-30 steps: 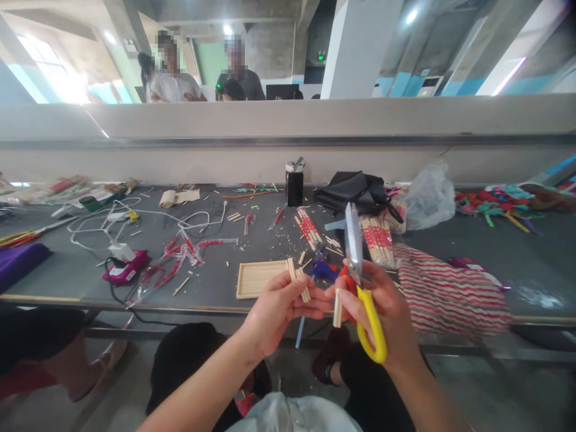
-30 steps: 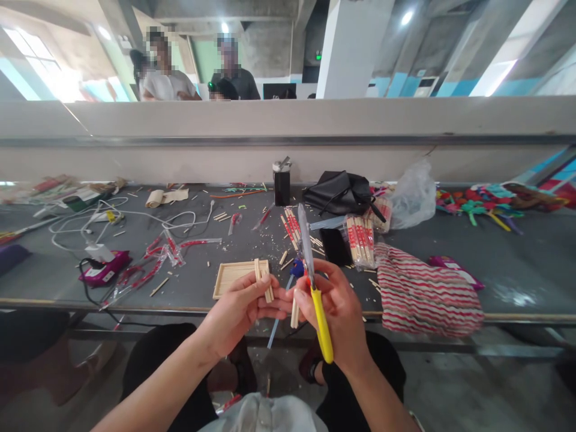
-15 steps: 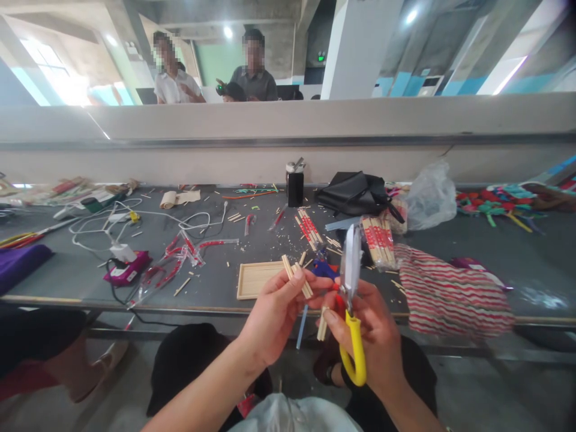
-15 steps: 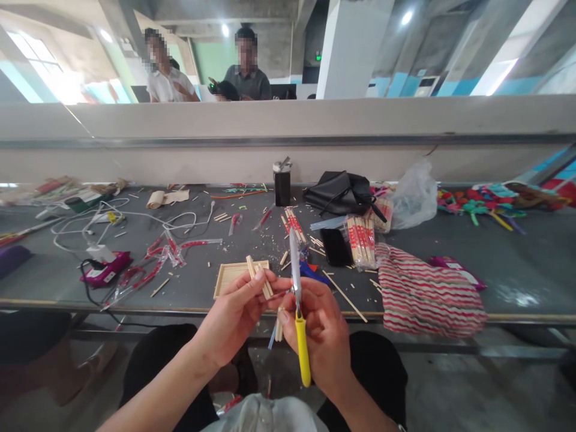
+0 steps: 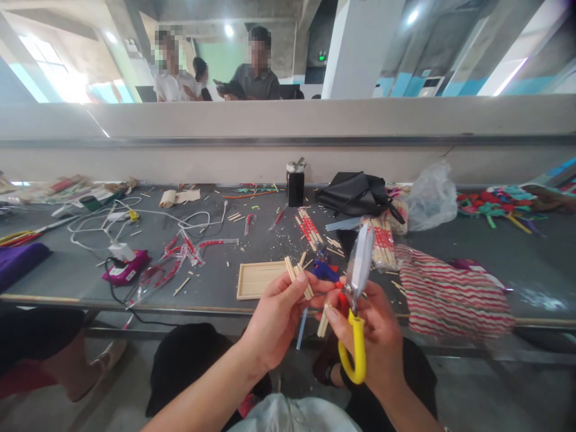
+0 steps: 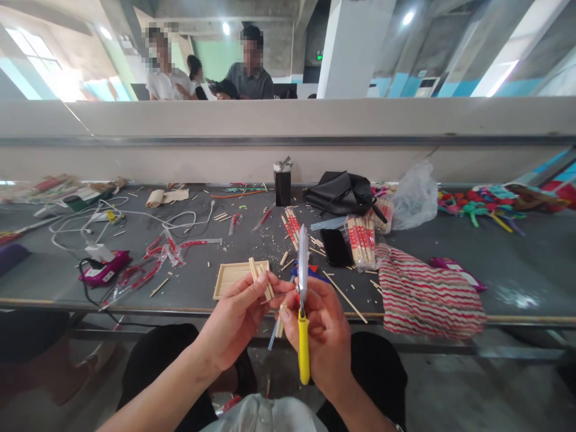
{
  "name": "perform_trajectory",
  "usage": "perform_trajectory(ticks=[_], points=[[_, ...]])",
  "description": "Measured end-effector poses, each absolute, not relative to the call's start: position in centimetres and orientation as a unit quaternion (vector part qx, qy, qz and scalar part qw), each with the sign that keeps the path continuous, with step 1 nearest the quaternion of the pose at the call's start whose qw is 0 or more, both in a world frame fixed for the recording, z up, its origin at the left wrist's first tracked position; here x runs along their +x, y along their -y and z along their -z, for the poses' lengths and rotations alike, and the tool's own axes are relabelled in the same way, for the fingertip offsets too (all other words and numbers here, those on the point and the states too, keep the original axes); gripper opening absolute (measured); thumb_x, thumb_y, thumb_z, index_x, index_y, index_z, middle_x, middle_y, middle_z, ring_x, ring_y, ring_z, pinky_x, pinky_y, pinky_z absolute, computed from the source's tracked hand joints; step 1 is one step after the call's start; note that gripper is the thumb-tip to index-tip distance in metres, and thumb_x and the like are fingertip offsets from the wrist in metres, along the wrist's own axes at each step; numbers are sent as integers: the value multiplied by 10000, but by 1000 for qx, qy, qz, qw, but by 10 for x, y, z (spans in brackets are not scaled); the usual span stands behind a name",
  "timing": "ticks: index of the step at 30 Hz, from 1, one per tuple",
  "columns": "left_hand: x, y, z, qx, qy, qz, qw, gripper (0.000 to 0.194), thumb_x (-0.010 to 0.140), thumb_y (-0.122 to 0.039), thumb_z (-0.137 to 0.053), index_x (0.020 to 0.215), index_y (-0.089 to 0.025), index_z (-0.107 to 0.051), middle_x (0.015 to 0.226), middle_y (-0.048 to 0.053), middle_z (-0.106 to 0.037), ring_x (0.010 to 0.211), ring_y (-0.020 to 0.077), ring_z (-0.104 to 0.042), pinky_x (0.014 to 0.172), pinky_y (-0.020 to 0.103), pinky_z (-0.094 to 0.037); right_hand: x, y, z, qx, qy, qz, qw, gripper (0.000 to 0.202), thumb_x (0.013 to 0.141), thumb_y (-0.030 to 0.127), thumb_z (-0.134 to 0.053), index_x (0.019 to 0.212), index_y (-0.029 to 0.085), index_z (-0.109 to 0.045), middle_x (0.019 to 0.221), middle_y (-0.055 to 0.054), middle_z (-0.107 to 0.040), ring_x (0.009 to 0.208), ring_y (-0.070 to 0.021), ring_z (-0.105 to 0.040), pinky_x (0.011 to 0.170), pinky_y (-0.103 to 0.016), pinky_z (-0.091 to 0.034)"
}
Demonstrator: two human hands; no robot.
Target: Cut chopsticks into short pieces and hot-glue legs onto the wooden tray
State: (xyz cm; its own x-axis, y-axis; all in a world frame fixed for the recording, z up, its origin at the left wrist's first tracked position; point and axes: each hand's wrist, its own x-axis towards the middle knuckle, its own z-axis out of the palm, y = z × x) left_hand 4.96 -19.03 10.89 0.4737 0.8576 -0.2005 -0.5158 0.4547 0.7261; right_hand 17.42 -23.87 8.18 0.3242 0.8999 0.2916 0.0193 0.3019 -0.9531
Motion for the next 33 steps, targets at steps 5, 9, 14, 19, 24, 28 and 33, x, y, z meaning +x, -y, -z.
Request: perform_trajectory(ticks=[5,9,14,19,24,28,33], points=[[51,192,-109,286,-279,-431,809,168,862,-283,-598,875,-118,-626,899,106,-727,746,135,-656,715,223,-483,172,239,-83,-481,473,-341,655,334,770,262,-720,1051,300,-544,824,6,-689,666,-161,-681,518,-238,-547],[53,194,-110,260,-271,-442,815,158,864,-265,-590,856,-112,-626,889,113,-729,744,137,-672,734,230,-500,173,240,-80,-503,469,-321,652,345,759,269,-723,1053,293,-544,857,-14,-689,700,-179,-685,478,-228,-530],[54,195,-111,257,-285,-439,813,166,829,-275,-632,850,-110,-630,903,122,-733,833,189,-697,795,262,-508,175,240,-76,-502,471,-297,662,363,742,256,-737,1057,301,-562,887,-11,-684,720,-170,-678,515,-232,-548],[54,194,-109,246,-280,-439,817,149,830,-261,-627,847,-114,-616,875,115,-733,793,186,-697,789,274,-507,173,242,-80,-497,458,-327,660,337,755,267,-730,1044,301,-559,859,2,-690,711,-168,-688,555,-247,-561],[55,194,-110,227,-275,-440,824,118,858,-240,-589,865,-123,-596,871,112,-731,750,175,-695,726,258,-508,166,243,-86,-499,455,-325,661,298,777,277,-705,1033,294,-553,850,4,-693,667,-158,-681,520,-237,-542],[55,195,-110,228,-277,-444,821,125,867,-242,-581,871,-117,-594,867,109,-724,739,147,-681,733,238,-500,168,242,-86,-487,450,-340,666,332,761,286,-729,1037,283,-545,833,-4,-701,669,-170,-691,511,-238,-544],[49,193,-110,292,-308,-417,804,159,881,-265,-555,867,-111,-593,853,122,-712,770,176,-680,734,273,-514,189,237,-96,-477,491,-321,655,361,762,255,-730,1071,286,-547,826,3,-690,674,-176,-694,532,-257,-569]])
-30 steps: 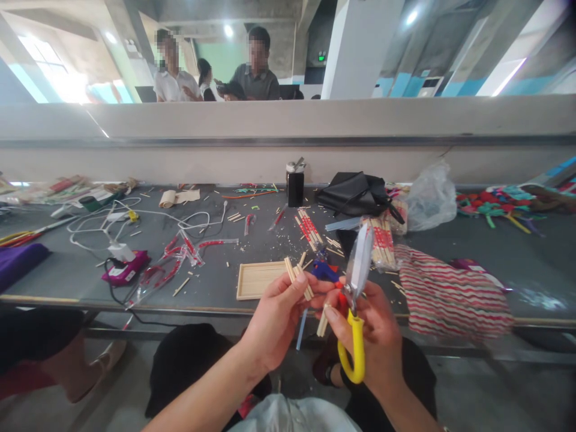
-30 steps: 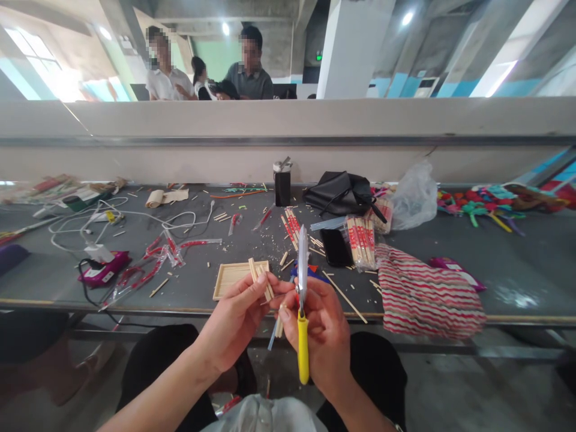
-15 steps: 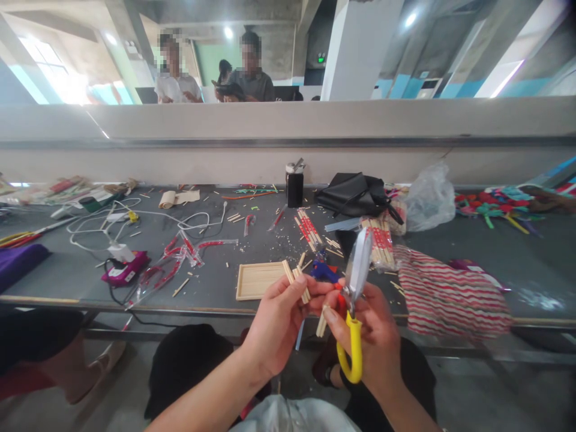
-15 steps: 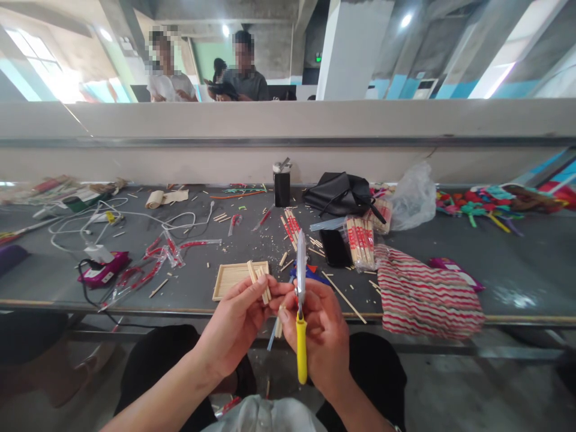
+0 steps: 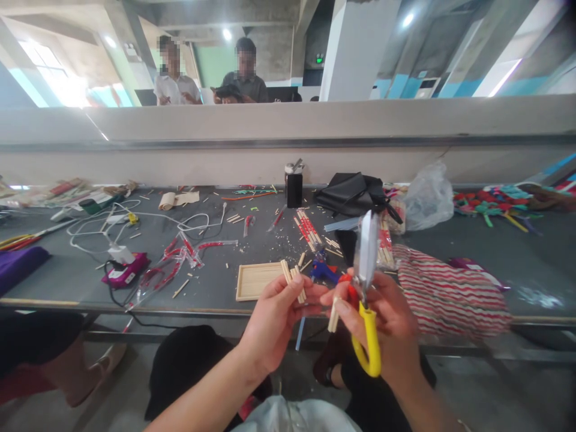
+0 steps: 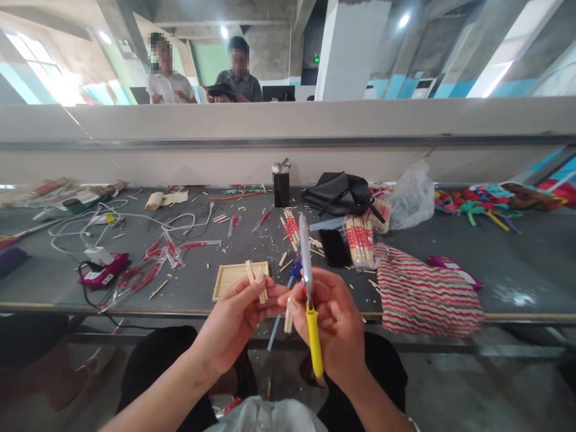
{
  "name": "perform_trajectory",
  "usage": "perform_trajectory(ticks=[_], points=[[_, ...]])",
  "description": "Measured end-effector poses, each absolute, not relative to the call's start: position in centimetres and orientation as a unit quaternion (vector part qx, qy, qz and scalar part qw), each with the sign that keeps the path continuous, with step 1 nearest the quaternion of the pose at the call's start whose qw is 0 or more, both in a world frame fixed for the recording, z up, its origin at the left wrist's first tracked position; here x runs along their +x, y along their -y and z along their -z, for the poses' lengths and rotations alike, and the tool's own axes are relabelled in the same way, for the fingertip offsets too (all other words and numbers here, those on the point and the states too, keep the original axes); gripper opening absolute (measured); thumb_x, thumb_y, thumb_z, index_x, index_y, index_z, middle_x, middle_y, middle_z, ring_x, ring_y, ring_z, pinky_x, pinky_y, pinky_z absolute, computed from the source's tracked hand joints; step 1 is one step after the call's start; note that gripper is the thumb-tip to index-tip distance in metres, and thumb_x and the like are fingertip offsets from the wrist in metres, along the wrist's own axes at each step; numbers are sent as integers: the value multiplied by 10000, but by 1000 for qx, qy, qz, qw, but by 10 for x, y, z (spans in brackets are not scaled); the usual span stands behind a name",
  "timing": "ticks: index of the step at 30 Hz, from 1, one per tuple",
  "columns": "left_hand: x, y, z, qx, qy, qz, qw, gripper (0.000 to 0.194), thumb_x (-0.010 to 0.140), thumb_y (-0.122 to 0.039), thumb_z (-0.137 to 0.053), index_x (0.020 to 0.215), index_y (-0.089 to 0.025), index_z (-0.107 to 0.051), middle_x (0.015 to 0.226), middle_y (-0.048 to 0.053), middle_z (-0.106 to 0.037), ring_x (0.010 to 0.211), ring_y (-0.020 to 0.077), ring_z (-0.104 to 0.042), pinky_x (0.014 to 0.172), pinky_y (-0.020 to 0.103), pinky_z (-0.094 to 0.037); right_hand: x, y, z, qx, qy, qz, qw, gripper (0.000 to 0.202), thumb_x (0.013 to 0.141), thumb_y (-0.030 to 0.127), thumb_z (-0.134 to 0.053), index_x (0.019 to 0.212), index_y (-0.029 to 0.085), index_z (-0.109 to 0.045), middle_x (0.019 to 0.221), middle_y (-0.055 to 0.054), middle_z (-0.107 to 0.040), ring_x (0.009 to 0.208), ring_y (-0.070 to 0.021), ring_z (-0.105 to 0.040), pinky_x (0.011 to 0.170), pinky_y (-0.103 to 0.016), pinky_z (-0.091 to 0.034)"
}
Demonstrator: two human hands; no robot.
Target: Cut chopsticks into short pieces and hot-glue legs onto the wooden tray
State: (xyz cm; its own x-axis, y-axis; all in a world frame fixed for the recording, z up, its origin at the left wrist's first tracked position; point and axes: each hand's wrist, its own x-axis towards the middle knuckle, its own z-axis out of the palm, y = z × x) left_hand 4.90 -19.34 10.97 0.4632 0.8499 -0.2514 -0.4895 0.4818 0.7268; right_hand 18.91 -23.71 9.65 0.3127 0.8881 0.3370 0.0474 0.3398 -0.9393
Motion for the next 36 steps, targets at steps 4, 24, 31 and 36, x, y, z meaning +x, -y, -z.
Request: perform_trajectory(ticks=[4,24,31,36], points=[[46,194,-112,331,-305,-357,818,186,881,-281,-544,861,-102,-590,802,125,-699,692,192,-685,642,273,-518,204,220,-108,-438,545,-293,652,398,773,210,-717,1113,298,-531,875,7,-678,788,-192,-703,670,-309,-592],[46,192,-111,365,-266,-328,830,207,903,-279,-496,888,-100,-597,730,98,-650,624,180,-676,540,242,-534,202,205,-103,-398,606,-348,593,328,846,185,-636,1127,286,-500,921,-14,-698,898,-183,-694,692,-255,-580],[49,193,-111,360,-282,-332,825,205,897,-284,-509,888,-96,-588,726,102,-658,618,186,-682,538,248,-539,204,209,-101,-395,584,-356,613,350,824,154,-655,1120,274,-510,896,-11,-695,883,-182,-697,705,-255,-575],[48,192,-113,336,-321,-354,812,148,882,-251,-535,862,-109,-572,791,109,-681,687,200,-695,580,269,-550,205,214,-105,-402,541,-325,664,371,803,139,-668,1116,288,-535,850,18,-683,790,-149,-701,692,-238,-570]])
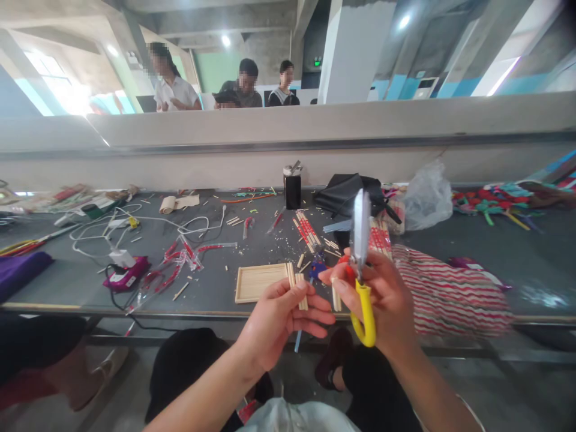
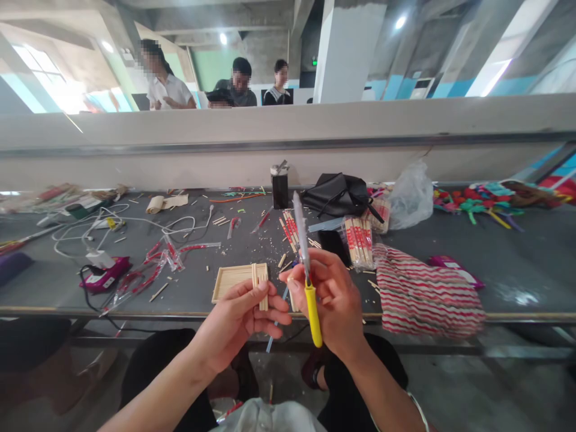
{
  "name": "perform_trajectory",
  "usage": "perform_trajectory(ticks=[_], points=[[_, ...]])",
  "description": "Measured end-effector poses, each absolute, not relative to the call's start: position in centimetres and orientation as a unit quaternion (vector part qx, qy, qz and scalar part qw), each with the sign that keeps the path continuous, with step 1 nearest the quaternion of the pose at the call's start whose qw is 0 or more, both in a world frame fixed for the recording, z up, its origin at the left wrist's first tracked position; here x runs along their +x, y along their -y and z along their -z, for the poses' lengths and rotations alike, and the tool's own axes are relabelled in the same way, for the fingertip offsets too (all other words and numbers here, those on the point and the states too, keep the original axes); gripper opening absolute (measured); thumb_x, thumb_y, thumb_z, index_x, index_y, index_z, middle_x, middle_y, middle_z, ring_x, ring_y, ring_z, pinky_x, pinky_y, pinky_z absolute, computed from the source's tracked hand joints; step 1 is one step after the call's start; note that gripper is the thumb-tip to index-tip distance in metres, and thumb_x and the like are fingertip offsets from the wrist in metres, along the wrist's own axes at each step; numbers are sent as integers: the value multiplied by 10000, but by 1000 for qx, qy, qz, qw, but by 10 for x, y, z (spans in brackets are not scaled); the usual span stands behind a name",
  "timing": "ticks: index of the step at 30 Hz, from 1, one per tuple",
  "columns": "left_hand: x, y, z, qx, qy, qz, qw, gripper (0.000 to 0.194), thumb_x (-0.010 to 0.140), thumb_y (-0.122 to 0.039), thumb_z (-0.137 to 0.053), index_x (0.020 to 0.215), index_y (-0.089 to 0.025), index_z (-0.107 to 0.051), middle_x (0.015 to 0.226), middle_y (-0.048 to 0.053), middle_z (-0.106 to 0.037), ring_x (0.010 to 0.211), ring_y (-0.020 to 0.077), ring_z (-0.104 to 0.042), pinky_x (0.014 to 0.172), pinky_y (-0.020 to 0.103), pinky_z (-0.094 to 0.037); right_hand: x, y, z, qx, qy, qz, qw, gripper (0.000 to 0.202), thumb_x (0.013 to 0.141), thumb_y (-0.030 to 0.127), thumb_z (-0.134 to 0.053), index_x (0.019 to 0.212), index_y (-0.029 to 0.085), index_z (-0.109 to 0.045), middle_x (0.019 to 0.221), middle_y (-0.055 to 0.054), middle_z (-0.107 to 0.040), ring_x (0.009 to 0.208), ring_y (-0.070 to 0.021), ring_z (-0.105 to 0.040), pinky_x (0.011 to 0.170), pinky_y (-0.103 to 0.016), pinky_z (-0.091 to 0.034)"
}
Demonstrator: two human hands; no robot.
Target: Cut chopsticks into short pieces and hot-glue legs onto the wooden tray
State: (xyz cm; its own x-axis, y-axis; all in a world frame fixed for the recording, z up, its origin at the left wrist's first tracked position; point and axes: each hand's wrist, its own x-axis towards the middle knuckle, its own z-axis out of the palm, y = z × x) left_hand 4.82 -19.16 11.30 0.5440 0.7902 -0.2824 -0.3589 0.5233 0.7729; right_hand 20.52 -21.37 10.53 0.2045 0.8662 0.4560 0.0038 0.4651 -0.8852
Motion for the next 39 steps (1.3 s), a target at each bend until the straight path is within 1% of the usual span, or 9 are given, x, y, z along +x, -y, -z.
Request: perform_trajectory(ticks=[12,18,21,24,27,31,33,37,39], points=[[49,191,-111,362,-317,-380,790,172,878,-284,-544,875,-112,-558,794,96,-661,708,200,-681,623,286,-535,206,217,-101,-452,471,-354,670,439,701,145,-727,1075,294,-552,774,48,-642,635,-114,-643,551,-195,-517],[43,191,-107,387,-314,-391,774,217,869,-336,-553,912,-125,-579,801,50,-597,590,120,-594,472,207,-455,214,186,-67,-565,486,-362,560,402,716,237,-706,1091,227,-564,708,31,-630,629,-141,-600,576,-242,-490],[39,189,-102,373,-315,-399,776,236,854,-351,-567,940,-133,-589,779,20,-530,590,116,-563,449,213,-463,210,173,-56,-566,477,-384,552,373,709,283,-703,1046,195,-570,625,47,-586,524,-125,-547,485,-229,-444],[36,187,-99,366,-321,-407,773,224,851,-339,-567,938,-133,-582,768,14,-512,599,118,-557,470,223,-473,200,174,-59,-548,462,-413,562,416,730,355,-675,1088,213,-515,694,49,-600,411,-80,-454,384,-205,-381],[32,186,-99,365,-348,-413,759,202,847,-323,-576,927,-138,-587,712,-21,-455,498,51,-443,394,154,-323,193,184,-69,-522,457,-443,568,434,736,339,-682,1113,238,-492,757,45,-602,423,-72,-465,390,-197,-396],[25,185,-102,373,-365,-422,741,215,863,-348,-557,945,-153,-600,647,-60,-346,437,10,-261,383,147,-121,191,201,-75,-517,517,-410,545,396,757,249,-683,1119,259,-522,815,24,-618,657,-119,-577,571,-207,-487],[25,184,-100,375,-357,-436,736,217,870,-356,-546,943,-159,-599,639,-61,-340,448,19,-273,390,146,-153,191,205,-74,-512,515,-421,543,387,756,245,-690,1106,263,-527,817,26,-618,679,-117,-583,598,-204,-495],[33,179,-88,363,-341,-467,731,208,849,-364,-581,871,-157,-580,726,-15,-482,632,88,-499,543,189,-421,186,199,-71,-506,444,-485,558,430,731,326,-705,1105,260,-502,754,47,-608,445,-70,-480,401,-180,-405],[38,177,-81,345,-337,-442,756,226,834,-377,-597,843,-152,-573,785,15,-543,702,121,-549,607,233,-467,183,190,-68,-530,447,-443,569,418,752,351,-671,1115,252,-492,756,41,-618,417,-71,-470,391,-192,-396]])
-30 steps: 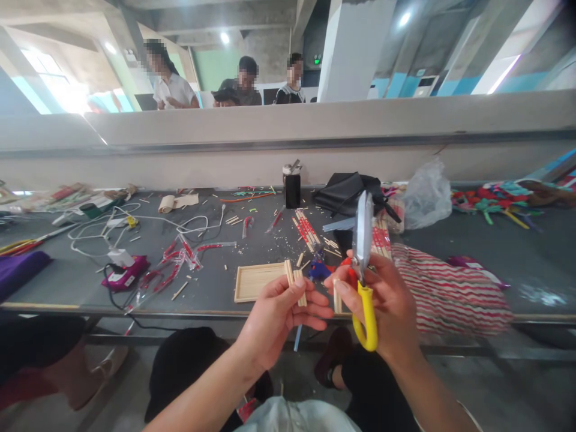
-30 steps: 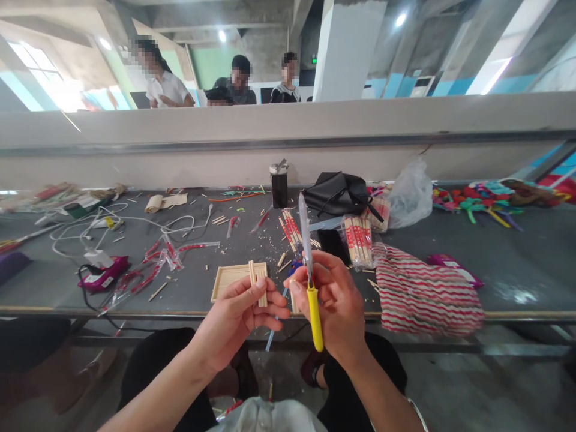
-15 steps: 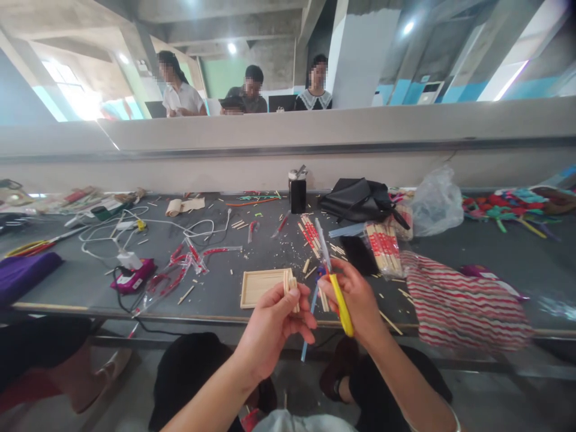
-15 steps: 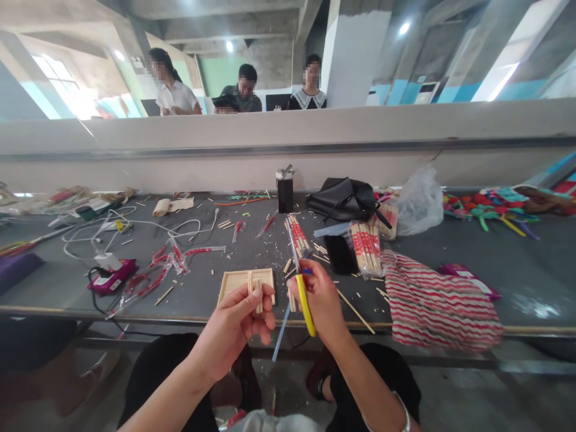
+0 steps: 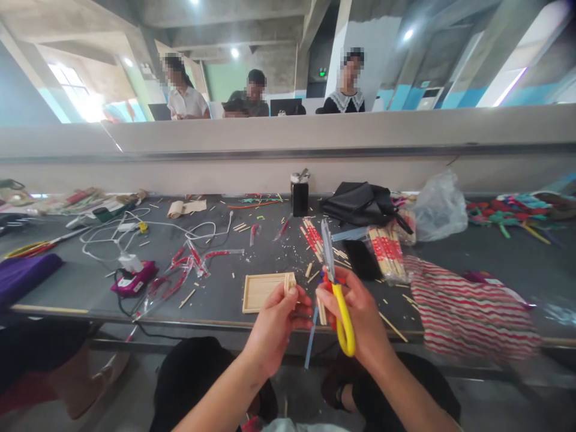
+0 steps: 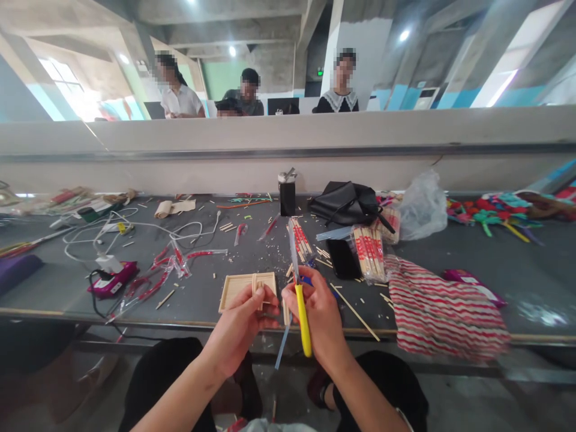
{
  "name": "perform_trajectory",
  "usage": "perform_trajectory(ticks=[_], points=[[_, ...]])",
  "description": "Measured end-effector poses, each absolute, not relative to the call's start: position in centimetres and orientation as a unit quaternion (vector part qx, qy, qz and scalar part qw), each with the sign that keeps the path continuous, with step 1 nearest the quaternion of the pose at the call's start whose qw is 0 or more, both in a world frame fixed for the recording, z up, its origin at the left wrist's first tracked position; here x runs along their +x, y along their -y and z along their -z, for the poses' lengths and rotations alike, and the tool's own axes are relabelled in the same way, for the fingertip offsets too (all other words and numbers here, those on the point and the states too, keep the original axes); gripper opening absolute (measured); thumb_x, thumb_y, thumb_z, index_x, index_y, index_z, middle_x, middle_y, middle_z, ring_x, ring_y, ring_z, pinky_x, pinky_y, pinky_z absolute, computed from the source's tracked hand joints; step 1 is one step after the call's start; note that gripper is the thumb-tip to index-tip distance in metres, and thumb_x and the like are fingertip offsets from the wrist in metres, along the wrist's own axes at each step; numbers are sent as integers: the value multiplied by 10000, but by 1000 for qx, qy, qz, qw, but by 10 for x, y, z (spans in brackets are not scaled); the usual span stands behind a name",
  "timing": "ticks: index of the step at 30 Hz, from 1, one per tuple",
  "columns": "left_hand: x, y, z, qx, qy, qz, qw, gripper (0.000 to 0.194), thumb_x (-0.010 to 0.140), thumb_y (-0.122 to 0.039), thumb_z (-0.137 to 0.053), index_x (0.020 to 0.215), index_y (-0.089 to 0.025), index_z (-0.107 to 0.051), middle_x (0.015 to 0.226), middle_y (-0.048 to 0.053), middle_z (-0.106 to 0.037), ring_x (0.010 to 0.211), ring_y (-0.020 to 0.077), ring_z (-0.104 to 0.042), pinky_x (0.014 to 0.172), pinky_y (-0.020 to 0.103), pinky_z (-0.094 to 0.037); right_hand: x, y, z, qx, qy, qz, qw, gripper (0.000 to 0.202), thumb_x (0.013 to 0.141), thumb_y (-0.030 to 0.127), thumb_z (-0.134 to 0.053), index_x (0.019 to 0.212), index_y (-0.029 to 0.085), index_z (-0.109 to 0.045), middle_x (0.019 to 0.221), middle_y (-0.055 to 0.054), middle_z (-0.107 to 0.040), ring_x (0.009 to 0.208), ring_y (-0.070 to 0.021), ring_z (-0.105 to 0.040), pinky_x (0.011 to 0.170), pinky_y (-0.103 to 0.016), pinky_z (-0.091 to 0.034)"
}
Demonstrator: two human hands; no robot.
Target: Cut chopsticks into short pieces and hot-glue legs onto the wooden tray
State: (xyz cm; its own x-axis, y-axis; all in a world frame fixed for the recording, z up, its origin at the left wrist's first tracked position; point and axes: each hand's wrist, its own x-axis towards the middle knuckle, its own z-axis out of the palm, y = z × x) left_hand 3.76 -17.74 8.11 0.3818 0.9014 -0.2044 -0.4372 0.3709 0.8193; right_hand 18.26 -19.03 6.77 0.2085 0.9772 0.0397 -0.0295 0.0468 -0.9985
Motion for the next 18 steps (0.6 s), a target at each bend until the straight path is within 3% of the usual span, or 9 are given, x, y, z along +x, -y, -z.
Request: perform_trajectory(ticks=[5,13,18], points=[[37,172,-72,338,-345,-449,752,272,792,-391,-643,873,-133,-612,731,-3,-524,585,90,-511,507,210,-416,184,163,-51,-586,510,-319,543,396,743,306,-643,1111,209,-534,822,-25,-676,682,-180,-639,609,-280,-504],[18,162,-58,322,-381,-456,737,312,743,-356,-671,940,-141,-559,654,-17,-557,498,77,-462,414,182,-298,181,131,-24,-618,544,-300,482,331,706,233,-590,1033,186,-588,875,-62,-703,699,-207,-660,625,-310,-510],[14,166,-60,336,-388,-445,734,222,799,-333,-625,885,-164,-508,703,-11,-579,523,52,-433,457,156,-274,169,118,-14,-619,566,-286,463,296,716,200,-568,1011,194,-594,884,-57,-698,752,-213,-660,698,-329,-500]])
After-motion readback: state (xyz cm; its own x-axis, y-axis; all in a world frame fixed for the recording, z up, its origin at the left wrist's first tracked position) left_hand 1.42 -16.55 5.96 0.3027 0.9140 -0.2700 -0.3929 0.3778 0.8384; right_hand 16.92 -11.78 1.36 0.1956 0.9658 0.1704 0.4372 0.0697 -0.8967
